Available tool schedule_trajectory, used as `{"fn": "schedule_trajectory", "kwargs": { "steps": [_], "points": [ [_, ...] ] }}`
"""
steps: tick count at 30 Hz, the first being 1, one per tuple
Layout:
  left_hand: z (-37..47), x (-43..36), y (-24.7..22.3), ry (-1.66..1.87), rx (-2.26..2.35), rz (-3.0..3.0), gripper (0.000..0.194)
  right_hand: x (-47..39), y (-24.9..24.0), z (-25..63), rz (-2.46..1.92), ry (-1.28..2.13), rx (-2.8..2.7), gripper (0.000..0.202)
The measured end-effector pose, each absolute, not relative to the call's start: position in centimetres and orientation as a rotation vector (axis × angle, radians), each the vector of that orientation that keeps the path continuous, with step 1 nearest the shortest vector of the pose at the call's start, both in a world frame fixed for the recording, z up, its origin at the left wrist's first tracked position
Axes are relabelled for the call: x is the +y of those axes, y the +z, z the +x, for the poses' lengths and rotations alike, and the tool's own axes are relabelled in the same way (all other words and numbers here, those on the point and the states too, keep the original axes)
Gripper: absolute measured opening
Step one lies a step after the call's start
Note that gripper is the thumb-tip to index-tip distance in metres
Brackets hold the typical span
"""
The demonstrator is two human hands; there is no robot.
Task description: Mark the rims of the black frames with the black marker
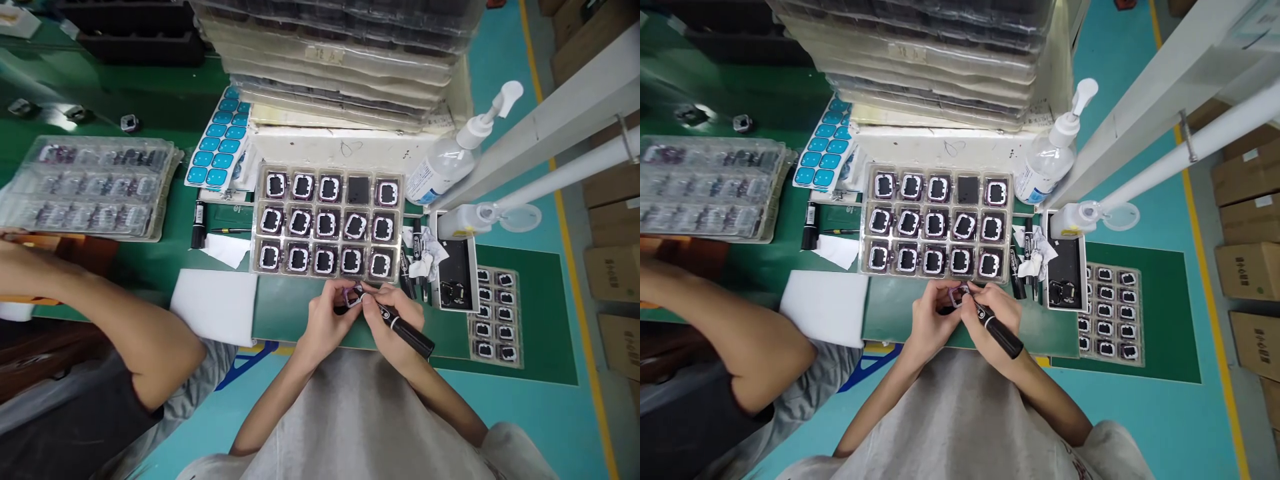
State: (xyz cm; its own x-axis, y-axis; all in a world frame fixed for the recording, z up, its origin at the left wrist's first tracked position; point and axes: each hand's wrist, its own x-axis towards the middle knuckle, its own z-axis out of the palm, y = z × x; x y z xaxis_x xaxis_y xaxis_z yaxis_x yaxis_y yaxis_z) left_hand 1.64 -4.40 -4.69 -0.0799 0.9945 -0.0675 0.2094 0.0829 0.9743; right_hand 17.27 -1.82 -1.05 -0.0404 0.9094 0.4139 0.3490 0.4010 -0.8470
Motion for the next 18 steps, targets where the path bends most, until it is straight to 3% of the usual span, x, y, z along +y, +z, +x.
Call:
{"fn": "schedule_trajectory", "kwargs": {
  "steps": [8,13,18],
  "points": [
    [1.42,-4.57,-5.04,1.101,1.397,1.266,0.03,-1.93,-1.28,16.62,-0.894,0.457,-1.785,0.03],
    [1.54,-4.53,-4.94,1.095,1.427,1.252,0.033,-1.92,-1.19,16.86,-1.1,0.61,-1.648,0.023],
    [1.69,-4.2,-4.49,1.1,1.364,1.179,0.035,-2.18,-1.49,17.16,-1.043,0.6,-1.656,0.023]
  ]
}}
